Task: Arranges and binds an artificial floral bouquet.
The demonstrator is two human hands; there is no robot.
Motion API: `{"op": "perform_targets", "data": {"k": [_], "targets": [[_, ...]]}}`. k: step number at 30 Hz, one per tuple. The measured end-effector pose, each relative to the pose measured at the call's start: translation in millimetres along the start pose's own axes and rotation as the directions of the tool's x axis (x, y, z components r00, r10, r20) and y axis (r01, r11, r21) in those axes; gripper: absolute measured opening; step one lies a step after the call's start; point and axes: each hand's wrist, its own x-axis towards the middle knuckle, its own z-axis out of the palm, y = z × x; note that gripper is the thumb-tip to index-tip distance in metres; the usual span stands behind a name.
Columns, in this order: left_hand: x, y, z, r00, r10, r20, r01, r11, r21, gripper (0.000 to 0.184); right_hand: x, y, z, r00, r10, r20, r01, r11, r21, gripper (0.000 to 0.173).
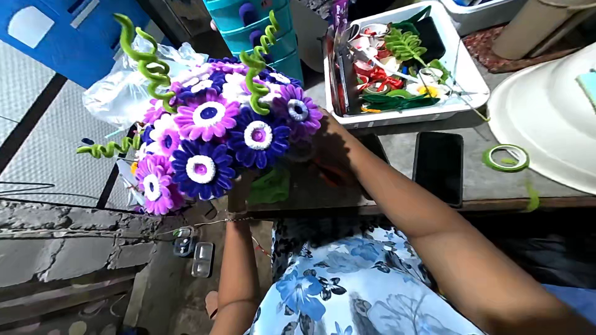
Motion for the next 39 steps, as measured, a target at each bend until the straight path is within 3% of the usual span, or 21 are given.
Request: {"op": "perform_targets", "data": {"k": [4, 8, 12, 16, 18, 20, 23, 26, 28, 35, 39], "targets": [[5.0, 3.3, 1.4, 1.0, 0.024, -0.007, -0.024, 0.995, -0.102, 0.061, 29.8, -11.1, 22.3, 0.965, 0.237, 0.109, -0.19, 0.925, -0.329, 0.027], [1.9, -8.4, -0.4, 1.0, -0.001, 0.003, 0.001, 1.0, 0.001, 0.053, 28.0, -8.7, 25.5, 0.981, 0.163, 0.108, -0.108, 0.912, -0.396, 0.024], [1.2, -16.8, -0.8, 1.0, 0.025, 0.0, -0.025, 0.997, 0.078, 0.052, 30.3, -37.0, -12.4, 0.896, 0.276, 0.348, -0.114, 0.9, -0.421, 0.03], [2.8, -7.4, -1.2, 0.999, -0.03, 0.035, 0.026, 0.994, 0.109, 0.053, 25.1, -39.5, -12.1, 0.882, 0.309, 0.356, -0.11, 0.869, -0.483, 0.03], [2.6, -4.0, -2.0, 0.999, -0.036, 0.039, 0.032, 0.994, 0.104, 0.053, 18.2, -34.1, -19.0, 0.916, 0.22, 0.336, -0.087, 0.925, -0.369, 0.031], [1.0, -2.9, -2.3, 0.999, -0.036, 0.036, 0.032, 0.994, 0.104, 0.056, 7.1, -24.1, -26.1, 0.969, 0.082, 0.234, -0.065, 0.995, -0.08, 0.028], [0.3, -10.1, -1.9, 0.998, -0.059, 0.031, 0.054, 0.991, 0.121, 0.056, 1.5, -25.5, -30.0, 0.979, 0.073, 0.19, -0.09, 0.993, 0.081, 0.028], [-0.9, -8.3, -3.6, 0.993, -0.11, 0.043, 0.104, 0.986, 0.127, 0.05, -1.1, -32.1, -30.6, 0.961, 0.141, 0.237, -0.163, 0.984, 0.075, 0.032], [-2.2, -3.7, -3.7, 0.99, -0.131, 0.059, 0.123, 0.985, 0.117, 0.045, 0.2, -29.1, -28.5, 0.959, 0.128, 0.254, -0.137, 0.99, 0.02, 0.033], [-5.1, 2.4, -4.6, 0.982, -0.17, 0.087, 0.161, 0.982, 0.104, 0.042, -3.5, -30.0, -44.4, 0.981, -0.154, 0.122, 0.136, 0.981, 0.142, 0.028], [-9.2, 7.1, -7.9, 0.975, -0.182, 0.129, 0.159, 0.972, 0.17, 0.035, -5.4, -46.9, -62.6, 0.979, -0.184, 0.092, 0.176, 0.98, 0.091, 0.03]]}}
